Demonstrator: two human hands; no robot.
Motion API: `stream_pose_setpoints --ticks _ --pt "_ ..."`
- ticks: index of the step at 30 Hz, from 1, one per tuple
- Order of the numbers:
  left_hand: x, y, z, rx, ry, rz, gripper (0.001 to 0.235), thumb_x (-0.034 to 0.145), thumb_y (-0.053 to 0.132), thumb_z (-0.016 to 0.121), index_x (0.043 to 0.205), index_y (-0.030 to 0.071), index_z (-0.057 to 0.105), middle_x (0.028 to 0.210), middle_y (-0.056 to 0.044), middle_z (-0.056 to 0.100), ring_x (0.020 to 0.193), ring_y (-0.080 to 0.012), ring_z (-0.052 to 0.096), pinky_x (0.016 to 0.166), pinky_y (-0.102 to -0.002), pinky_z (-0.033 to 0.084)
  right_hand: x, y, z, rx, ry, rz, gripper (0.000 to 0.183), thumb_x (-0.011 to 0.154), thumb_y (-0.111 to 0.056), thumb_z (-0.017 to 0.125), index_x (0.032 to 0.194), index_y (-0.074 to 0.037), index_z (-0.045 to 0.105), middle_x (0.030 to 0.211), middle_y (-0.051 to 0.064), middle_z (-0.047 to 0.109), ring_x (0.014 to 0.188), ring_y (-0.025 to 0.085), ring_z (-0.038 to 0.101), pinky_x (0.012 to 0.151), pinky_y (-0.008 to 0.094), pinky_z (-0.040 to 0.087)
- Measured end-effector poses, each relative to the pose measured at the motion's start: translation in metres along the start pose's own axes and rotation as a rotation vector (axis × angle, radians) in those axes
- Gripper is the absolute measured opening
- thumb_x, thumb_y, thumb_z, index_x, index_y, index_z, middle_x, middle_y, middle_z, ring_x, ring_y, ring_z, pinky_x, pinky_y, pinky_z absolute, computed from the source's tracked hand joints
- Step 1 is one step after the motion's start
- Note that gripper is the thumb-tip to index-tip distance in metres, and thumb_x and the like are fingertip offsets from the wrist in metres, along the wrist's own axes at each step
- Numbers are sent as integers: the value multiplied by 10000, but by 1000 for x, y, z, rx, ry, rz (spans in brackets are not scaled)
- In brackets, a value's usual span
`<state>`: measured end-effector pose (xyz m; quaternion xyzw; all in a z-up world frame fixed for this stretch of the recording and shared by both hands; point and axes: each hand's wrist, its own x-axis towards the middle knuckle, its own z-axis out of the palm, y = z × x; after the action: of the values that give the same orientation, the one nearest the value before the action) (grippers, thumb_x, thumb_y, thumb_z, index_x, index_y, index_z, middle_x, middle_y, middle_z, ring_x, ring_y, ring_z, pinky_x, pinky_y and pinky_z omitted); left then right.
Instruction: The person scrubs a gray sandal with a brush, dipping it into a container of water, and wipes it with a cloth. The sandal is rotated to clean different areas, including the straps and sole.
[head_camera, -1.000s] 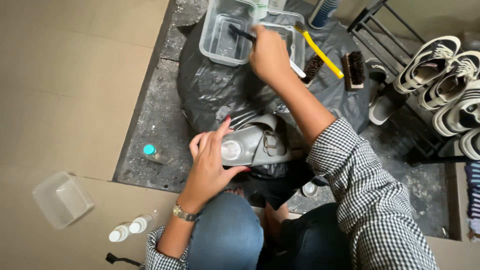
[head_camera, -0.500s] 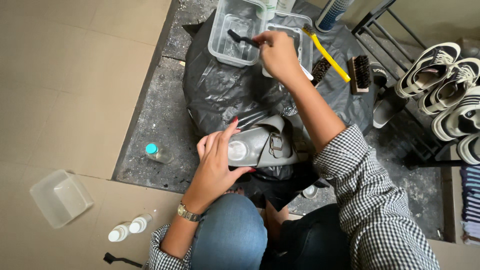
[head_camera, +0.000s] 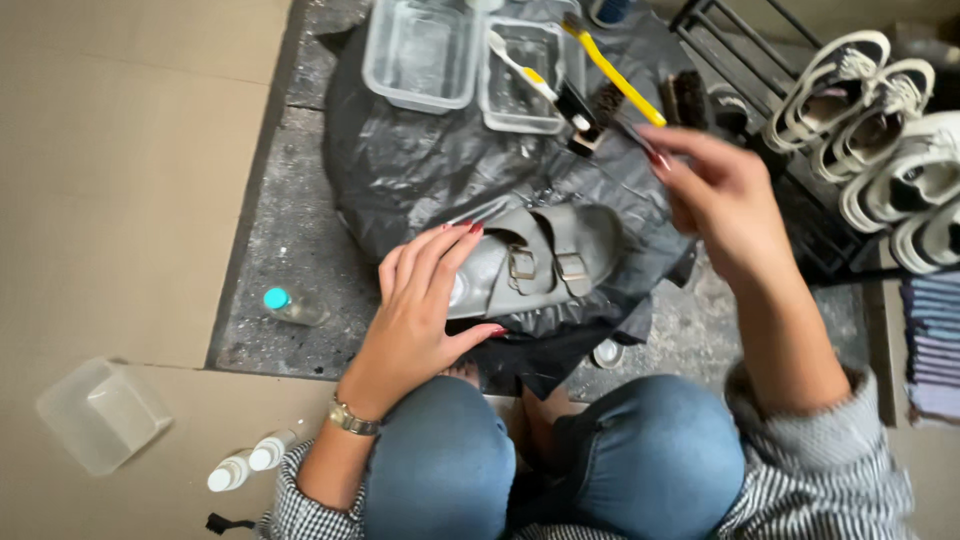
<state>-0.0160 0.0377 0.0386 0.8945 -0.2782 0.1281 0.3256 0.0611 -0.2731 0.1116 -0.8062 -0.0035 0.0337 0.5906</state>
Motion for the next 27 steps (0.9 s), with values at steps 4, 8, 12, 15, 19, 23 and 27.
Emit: stream_pose_setpoints --ticks 4,8,12,15,19,23,27 --pt "18 1 10 41 -83 76 1063 702 484 932 1526 95 385 1519 -127 460 1445 -316 419 1156 -498 298 -79 13 -22 -397 8 -59 345 989 -165 595 1325 -107 655 1400 109 656 1270 189 641 1014 294 539" --pt "23 -2 22 113 -134 63 1150 650 484 929 1548 69 342 1528 -119 475 1399 -283 458 1147 -467 307 -102 25 -19 -583 -16 53 353 936 -129 684 1285 -161 725 1036 -36 786 483 35 308 444 226 294" --pt "22 1 22 45 -153 -11 1158 680 362 939 1576 59 272 1522 -146 488 1330 -306 504 1090 -424 380 -79 63 -20 -758 83 -321 320 984 -110 727 1304 -114 730 877 58 797 608 -20 518 552 250 422" --pt "19 -2 26 58 -134 -2 1212 643 361 959 1567 22 251 1621 -127 396 1350 -302 508 1117 -431 386 -84 46 -31 -749 -146 -220 387 979 -179 668 1365 -183 690 631 -56 485 545 96 239 479 267 334" --pt "20 1 27 1 -127 -18 1300 592 302 989 1584 16 199 1468 -120 543 1250 -300 556 1054 -420 406 -76 33 -51 -487 -377 101 340 913 -154 659 1237 -181 757 1229 12 792 348 48 206 327 224 181" --pt "22 2 26 -49 -152 -75 1322 563 246 1005 1573 21 183 1486 -112 537 1337 -300 530 1102 -429 384 -59 50 -35 -567 -111 -53 294 977 -173 669 1255 -193 760 922 -31 614 556 15 301 484 211 275" --pt "19 3 28 -35 -112 -74 1319 553 258 1011 1560 2 198 1500 -97 511 1382 -304 513 1127 -422 389 -64 52 -32 -537 -138 -119 354 961 -81 632 1297 -172 697 1247 68 730 383 31 305 365 211 301"
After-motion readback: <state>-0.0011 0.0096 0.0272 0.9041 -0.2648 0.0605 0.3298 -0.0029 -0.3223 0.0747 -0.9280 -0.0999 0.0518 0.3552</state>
